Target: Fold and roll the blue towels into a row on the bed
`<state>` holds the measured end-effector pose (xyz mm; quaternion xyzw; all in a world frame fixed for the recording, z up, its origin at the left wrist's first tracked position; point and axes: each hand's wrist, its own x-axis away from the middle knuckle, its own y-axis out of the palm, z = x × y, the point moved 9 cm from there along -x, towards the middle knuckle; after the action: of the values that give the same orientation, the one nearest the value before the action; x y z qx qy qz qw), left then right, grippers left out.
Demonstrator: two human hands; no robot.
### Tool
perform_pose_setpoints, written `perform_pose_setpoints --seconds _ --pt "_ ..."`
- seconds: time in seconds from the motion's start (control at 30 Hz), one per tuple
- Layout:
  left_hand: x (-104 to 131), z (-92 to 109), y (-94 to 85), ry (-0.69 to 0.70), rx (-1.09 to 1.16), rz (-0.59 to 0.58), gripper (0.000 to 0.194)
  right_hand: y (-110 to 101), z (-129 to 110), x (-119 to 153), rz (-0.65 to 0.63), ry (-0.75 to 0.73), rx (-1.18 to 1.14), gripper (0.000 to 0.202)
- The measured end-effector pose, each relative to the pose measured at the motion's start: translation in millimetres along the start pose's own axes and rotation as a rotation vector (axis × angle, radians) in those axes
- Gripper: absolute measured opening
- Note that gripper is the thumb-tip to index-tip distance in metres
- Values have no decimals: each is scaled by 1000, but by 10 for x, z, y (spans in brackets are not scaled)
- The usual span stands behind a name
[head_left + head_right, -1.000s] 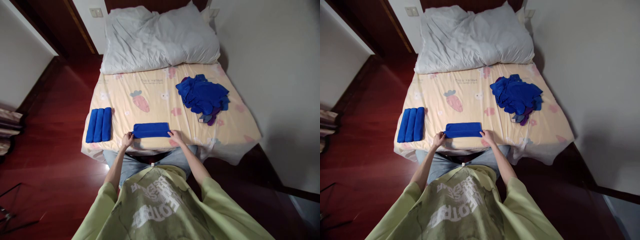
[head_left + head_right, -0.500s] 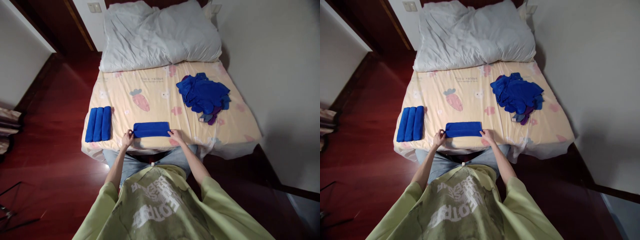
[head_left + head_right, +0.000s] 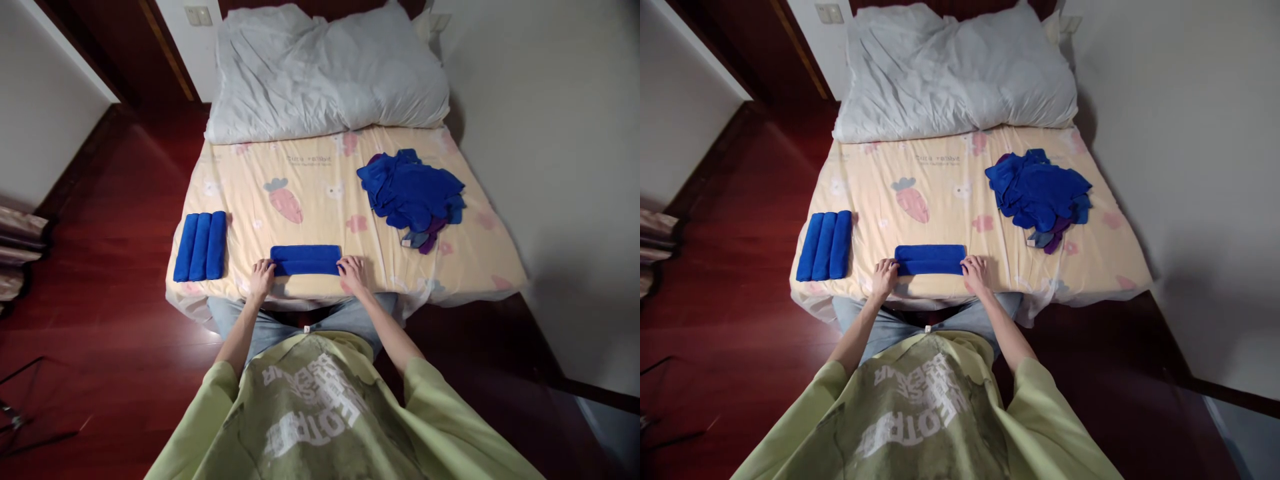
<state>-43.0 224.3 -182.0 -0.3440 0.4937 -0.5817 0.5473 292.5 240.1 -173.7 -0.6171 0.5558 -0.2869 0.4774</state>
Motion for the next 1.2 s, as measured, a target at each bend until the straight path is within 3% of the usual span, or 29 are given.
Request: perform_pose_setpoints --seconds 0.1,0.27,0.43,0.63,0.8,0.93,1.03,1.2 --pt "88 38 47 95 5 -25 37 91 -88 97 -59 -128 26 36" --pt "89 61 73 88 -22 -28 50 191 -47 136 -87 -130 44 51" --pt "-27 111 -12 114 -103 -39 39 129 -61 49 -74 -104 42 44" --pt "214 88 -69 208 -50 -93 40 103 -63 282 -105 -170 -51 43" --pt "194 -68 -76 65 90 -84 40 128 147 250 -14 -40 -310 39" --pt "33 -188 -70 -55 233 -92 38 260 403 58 -39 172 -435 30" --pt "-74 -316 -26 -192 310 -85 39 353 519 -51 -87 297 -463 29" --pt "-292 -465 99 -354 317 -132 41 369 540 -182 -131 356 -398 27"
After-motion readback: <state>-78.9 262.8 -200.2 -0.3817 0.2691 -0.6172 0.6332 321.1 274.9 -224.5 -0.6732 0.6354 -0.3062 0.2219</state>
